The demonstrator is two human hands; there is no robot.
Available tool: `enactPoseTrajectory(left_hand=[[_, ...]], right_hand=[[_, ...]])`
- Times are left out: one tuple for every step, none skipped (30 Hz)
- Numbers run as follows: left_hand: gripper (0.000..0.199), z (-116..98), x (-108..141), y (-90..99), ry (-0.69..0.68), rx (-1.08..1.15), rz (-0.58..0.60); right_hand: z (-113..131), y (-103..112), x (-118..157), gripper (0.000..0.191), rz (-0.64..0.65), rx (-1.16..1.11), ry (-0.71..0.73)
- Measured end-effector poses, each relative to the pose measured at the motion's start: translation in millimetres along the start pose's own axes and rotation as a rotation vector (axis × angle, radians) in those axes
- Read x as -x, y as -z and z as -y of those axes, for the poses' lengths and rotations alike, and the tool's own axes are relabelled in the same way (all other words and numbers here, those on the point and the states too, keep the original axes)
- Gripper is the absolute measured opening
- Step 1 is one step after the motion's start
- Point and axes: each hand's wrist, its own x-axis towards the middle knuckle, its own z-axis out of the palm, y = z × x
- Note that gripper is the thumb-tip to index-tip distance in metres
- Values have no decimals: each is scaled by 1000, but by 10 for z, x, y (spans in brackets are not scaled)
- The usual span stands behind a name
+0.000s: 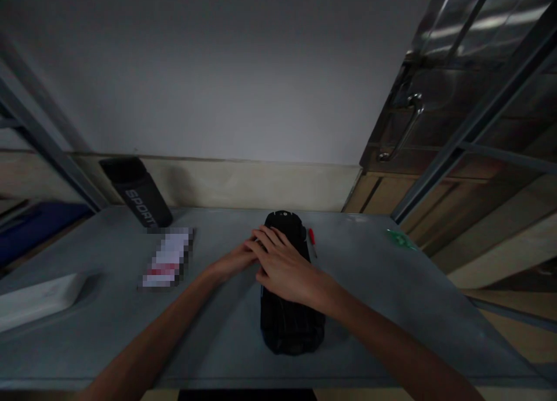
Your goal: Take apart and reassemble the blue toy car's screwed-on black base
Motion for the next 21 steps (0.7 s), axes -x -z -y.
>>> enactPoseTrajectory(left_hand=[[60, -1, -6, -4, 6, 3, 11], [58, 1, -12, -4, 14, 6, 18], [57, 6, -16, -1, 26, 10, 27], [55, 12, -20, 5, 33, 13, 28], [56, 19, -24, 12, 36, 17, 29], [58, 27, -28, 20, 34, 21, 30], [61, 35, -33, 27, 29, 31, 33], [66, 43, -41, 34, 22, 45, 41], [71, 52, -50, 39, 16, 62, 51], [77, 60, -61, 43, 16, 81, 65], [84, 67, -74, 44, 22, 100, 82], [90, 71, -86, 44, 29, 115, 93], [95, 71, -97, 41, 39, 125, 102], [99, 67, -105, 37, 49, 130, 108], [101, 57, -108, 32, 57, 129, 114], [101, 42, -107, 26, 64, 125, 114], [100, 23, -101, 19, 70, 120, 113], [99, 2, -92, 12, 77, 116, 111], [97, -21, -81, 5, 84, 112, 110], [96, -43, -69, -2, 90, 110, 106], [95, -63, -58, -9, 93, 108, 105]], right_hand=[[-9, 13, 18, 66, -6, -10, -1], [-14, 24, 35, 65, -6, -17, -7], [-17, 32, 50, 64, -4, -24, -16], [-18, 38, 63, 63, -5, -34, -26], [-18, 45, 74, 62, -11, -46, -34], [-17, 56, 82, 63, -20, -57, -42], [-13, 72, 88, 64, -32, -63, -52], [-6, 97, 93, 66, -42, -63, -66], [5, 132, 98, 67, -49, -57, -85], [20, 176, 106, 68, -55, -46, -106], [36, 229, 115, 68, -60, -31, -126], [53, 286, 128, 67, -65, -18, -142], [68, 345, 144, 67, -71, -3, -153], [79, 402, 164, 66, -75, 10, -160], [84, 453, 186, 66, -79, 20, -164], [82, 496, 210, 66, -88, 28, -171], [73, 532, 234, 65, -101, 34, -176], [59, 559, 259, 64, -119, 38, -181], [39, 581, 283, 63, -138, 39, -187], [15, 600, 306, 63, -152, 36, -190], [-11, 617, 329, 63, -162, 27, -193]])
